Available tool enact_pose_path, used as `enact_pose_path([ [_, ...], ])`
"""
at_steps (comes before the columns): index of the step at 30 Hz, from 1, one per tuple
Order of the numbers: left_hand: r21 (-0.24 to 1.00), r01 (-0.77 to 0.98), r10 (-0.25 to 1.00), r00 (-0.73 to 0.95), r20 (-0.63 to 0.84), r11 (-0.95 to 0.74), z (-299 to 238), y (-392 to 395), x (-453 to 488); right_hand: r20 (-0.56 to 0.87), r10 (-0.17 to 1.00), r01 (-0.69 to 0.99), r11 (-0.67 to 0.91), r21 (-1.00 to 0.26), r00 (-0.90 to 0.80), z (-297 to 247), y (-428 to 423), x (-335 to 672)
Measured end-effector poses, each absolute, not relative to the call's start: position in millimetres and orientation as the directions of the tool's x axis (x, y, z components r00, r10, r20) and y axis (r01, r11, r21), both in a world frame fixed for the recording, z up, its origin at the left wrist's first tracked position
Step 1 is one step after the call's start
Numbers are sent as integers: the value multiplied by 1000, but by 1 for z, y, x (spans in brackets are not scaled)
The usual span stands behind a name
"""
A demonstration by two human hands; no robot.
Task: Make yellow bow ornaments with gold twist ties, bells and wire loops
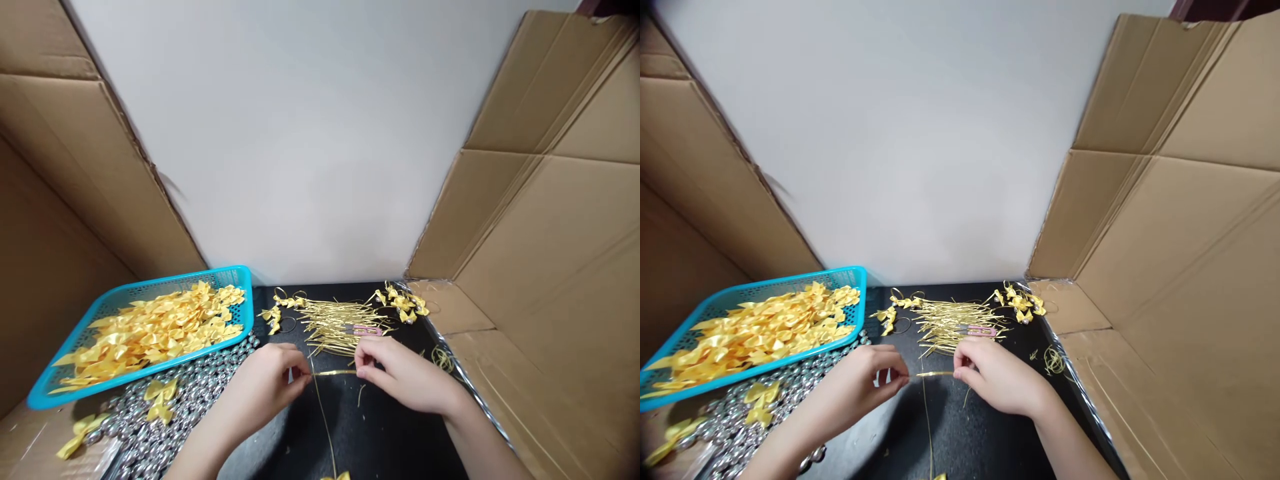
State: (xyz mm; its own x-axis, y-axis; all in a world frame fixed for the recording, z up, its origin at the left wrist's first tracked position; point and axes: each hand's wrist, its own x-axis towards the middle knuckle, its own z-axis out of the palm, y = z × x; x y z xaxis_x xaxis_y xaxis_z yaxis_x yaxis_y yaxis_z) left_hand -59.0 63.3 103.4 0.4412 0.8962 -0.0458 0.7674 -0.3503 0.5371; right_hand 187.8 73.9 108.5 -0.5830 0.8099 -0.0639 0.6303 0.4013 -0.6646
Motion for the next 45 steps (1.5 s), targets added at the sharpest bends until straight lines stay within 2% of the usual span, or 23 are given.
enact_pose_path([
  [4,638,692,901,434,7,-338,107,61,-62,216,847,604,503,-618,-485,108,68,178],
  [8,667,685,923,384,11,-293,109,58,-63,483,732,595,677,-433,-481,102,62,168],
  [12,715,659,916,395,-66,-233,109,56,-61,596,644,608,734,-303,-480,92,60,159],
  [18,729,642,917,396,-50,-237,112,53,-63,575,602,604,766,-220,-554,92,63,159],
  [22,728,645,915,398,-59,-233,113,50,-65,540,630,636,743,-208,-558,93,65,163],
  [26,691,671,927,376,-4,-270,114,50,-66,487,665,667,717,-204,-566,96,66,166],
  [38,657,661,913,394,106,-362,113,44,-60,411,728,681,674,-286,-548,104,56,176],
  [45,570,698,901,322,292,-434,119,40,-55,425,768,699,626,-345,-479,110,47,182],
])
